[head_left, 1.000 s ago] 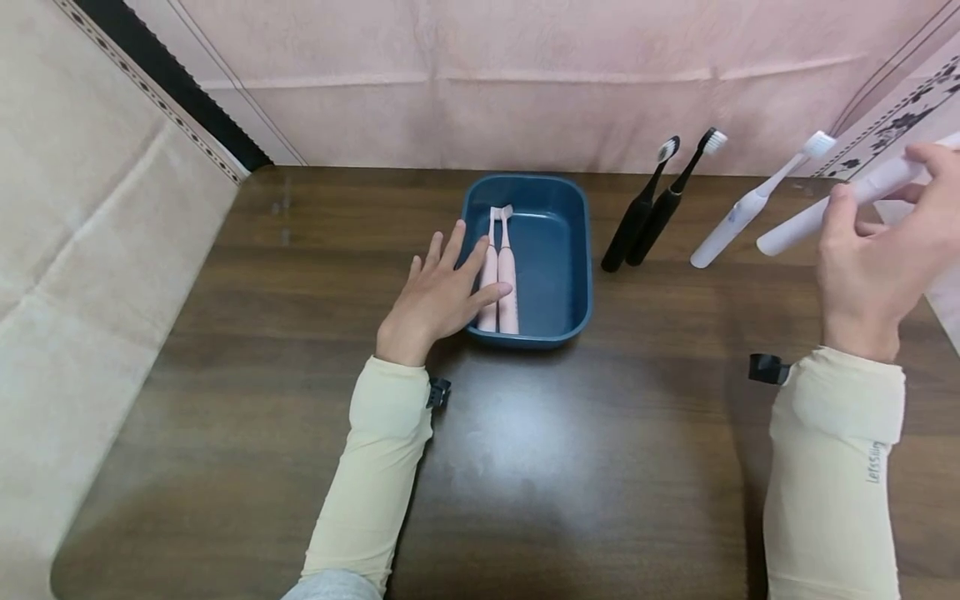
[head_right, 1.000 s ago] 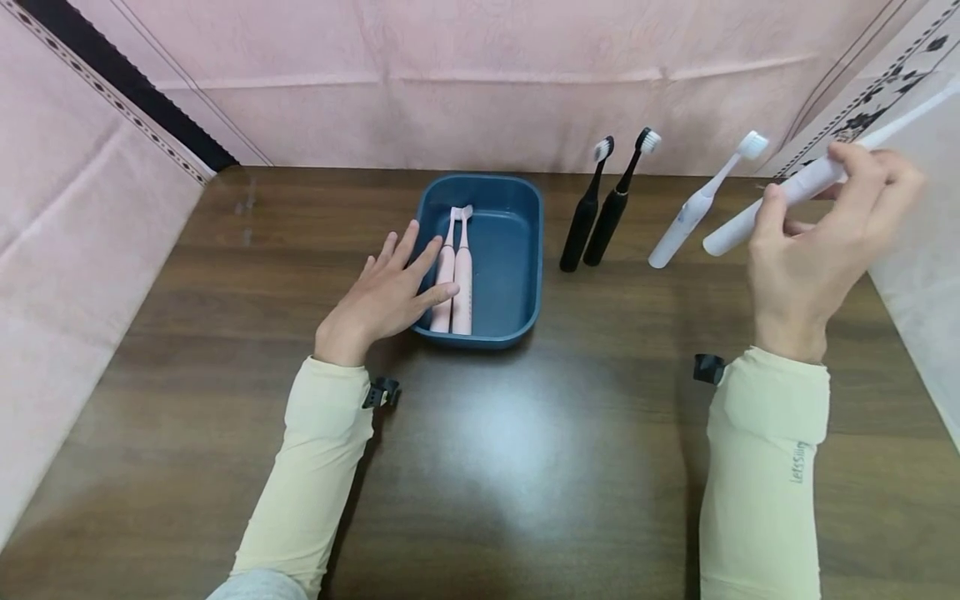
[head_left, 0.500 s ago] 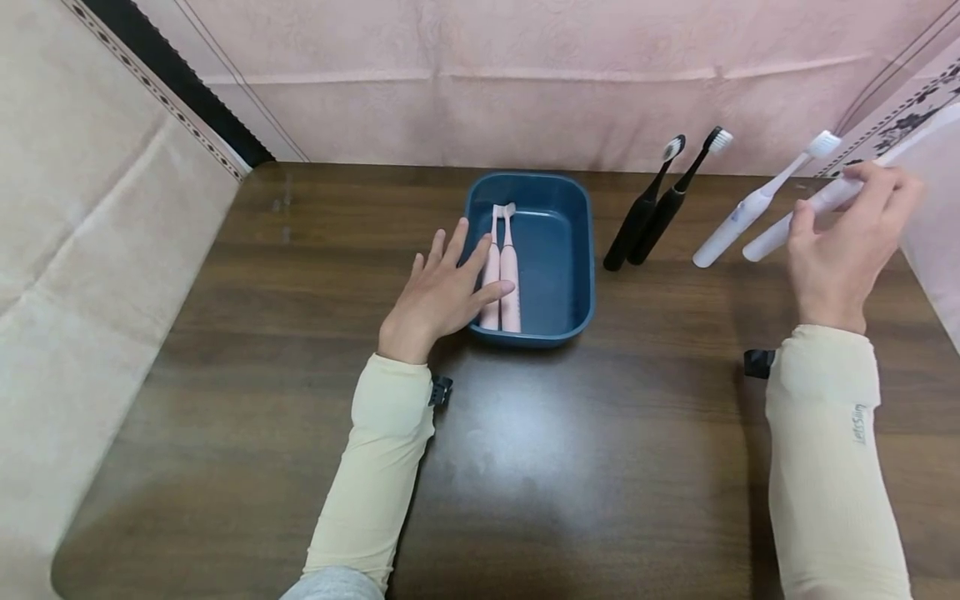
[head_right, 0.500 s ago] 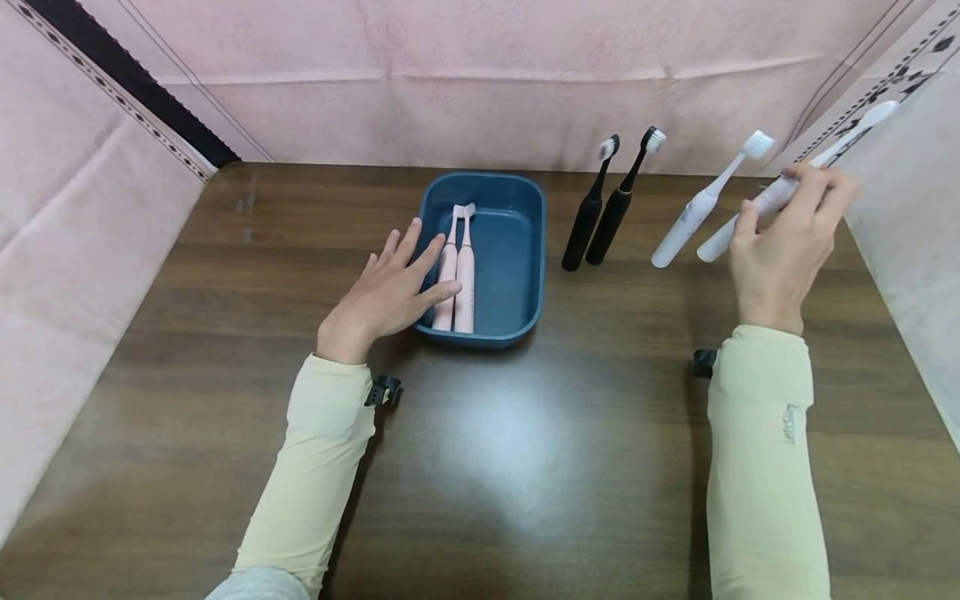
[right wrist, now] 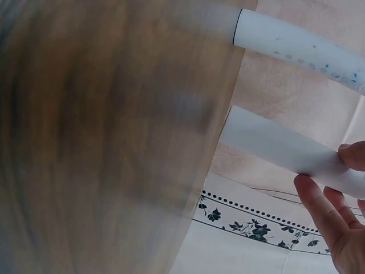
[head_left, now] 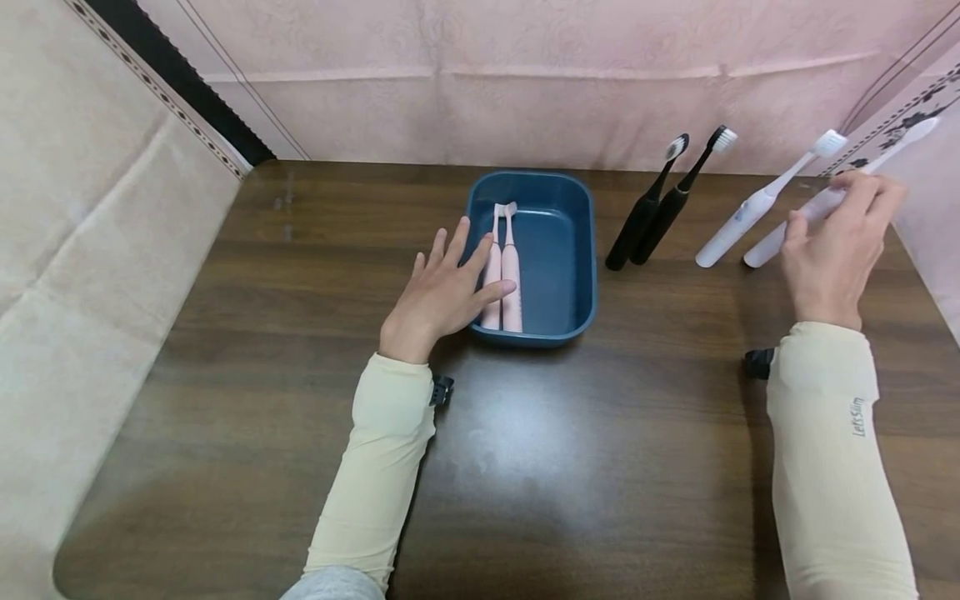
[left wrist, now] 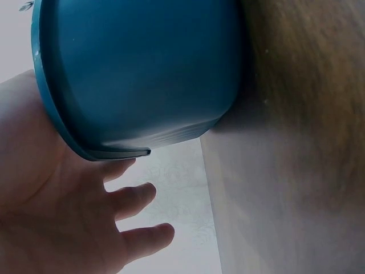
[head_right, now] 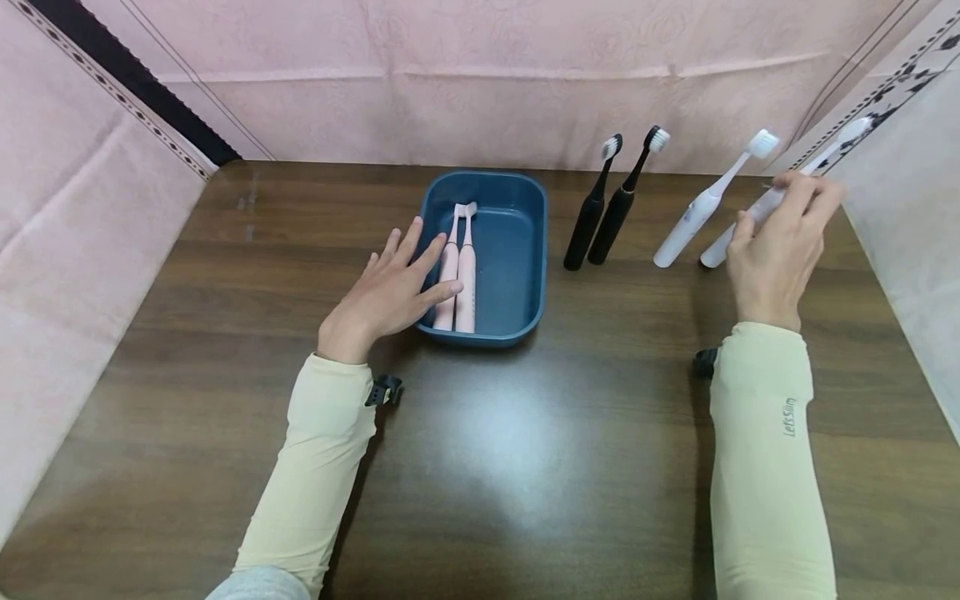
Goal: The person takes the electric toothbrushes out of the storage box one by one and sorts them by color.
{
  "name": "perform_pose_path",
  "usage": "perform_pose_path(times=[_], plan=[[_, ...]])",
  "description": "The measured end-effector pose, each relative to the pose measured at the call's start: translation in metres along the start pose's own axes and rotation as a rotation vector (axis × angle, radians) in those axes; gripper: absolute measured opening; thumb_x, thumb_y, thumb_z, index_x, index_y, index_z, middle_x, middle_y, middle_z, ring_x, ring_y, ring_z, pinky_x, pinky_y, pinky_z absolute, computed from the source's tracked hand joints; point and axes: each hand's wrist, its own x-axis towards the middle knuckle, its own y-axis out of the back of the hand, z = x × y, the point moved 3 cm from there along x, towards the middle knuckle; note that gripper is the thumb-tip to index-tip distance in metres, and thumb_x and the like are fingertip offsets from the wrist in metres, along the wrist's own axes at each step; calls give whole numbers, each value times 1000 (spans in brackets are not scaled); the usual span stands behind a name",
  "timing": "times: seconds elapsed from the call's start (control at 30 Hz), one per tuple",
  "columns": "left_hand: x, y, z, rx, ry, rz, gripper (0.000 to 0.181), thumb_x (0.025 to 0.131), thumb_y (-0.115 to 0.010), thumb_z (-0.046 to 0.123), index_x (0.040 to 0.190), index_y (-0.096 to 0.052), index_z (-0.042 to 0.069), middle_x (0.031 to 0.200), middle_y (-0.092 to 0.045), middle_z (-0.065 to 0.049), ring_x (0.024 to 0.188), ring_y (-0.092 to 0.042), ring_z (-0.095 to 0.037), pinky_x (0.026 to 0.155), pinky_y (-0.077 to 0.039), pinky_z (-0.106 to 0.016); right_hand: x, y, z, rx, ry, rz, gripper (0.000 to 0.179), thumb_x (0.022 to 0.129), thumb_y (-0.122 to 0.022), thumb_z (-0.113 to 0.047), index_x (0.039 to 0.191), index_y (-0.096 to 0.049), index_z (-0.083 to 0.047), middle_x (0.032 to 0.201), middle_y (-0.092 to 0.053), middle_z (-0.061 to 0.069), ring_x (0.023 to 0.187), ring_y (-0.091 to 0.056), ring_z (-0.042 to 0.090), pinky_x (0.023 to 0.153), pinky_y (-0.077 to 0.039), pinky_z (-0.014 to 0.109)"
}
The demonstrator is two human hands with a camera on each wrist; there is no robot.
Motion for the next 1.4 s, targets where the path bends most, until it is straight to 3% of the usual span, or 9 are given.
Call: perform_pose_path(times=[0.53, 1.17, 1.27, 1.4], plan=[[-1, -1, 2, 3, -10, -3, 78, 102, -43, 62, 165, -14, 24, 170, 11, -6, 154, 8, -36, 121, -4, -59, -4, 3, -2, -43, -11, -76, 40, 95, -60, -4, 133, -48, -2, 141, -37, 4, 131, -48, 35, 111, -39, 42], [-2, 0, 0, -6, -5, -8, 79, 102, -42, 63, 165, -13, 25, 170, 12, -6, 154, 9, -36, 121, -3, -59, -12, 4, -8, -16, 5, -71, 32, 93, -63, -3, 122, -50, 2, 123, -25, -18, 126, -52, 39, 108, -41, 44], [-2, 0, 0, -8, -5, -8, 79, 102, -42, 63, 165, -13, 25, 170, 12, -7, 154, 9, -36, 121, -3, -59, -14, 5, -7, -20, -14, -65, 34, 93, -65, -6, 123, -49, 1, 117, -22, -22, 121, -52, 34, 105, -41, 43], [-1, 0, 0, -7, -9, -5, 79, 102, -42, 63, 165, -13, 24, 170, 12, -7, 154, 9, -36, 121, -3, -59, -17, 11, -7, -19, -27, -30, 33, 92, -66, -10, 120, -52, -1, 112, -22, -25, 112, -49, 18, 100, -41, 35]])
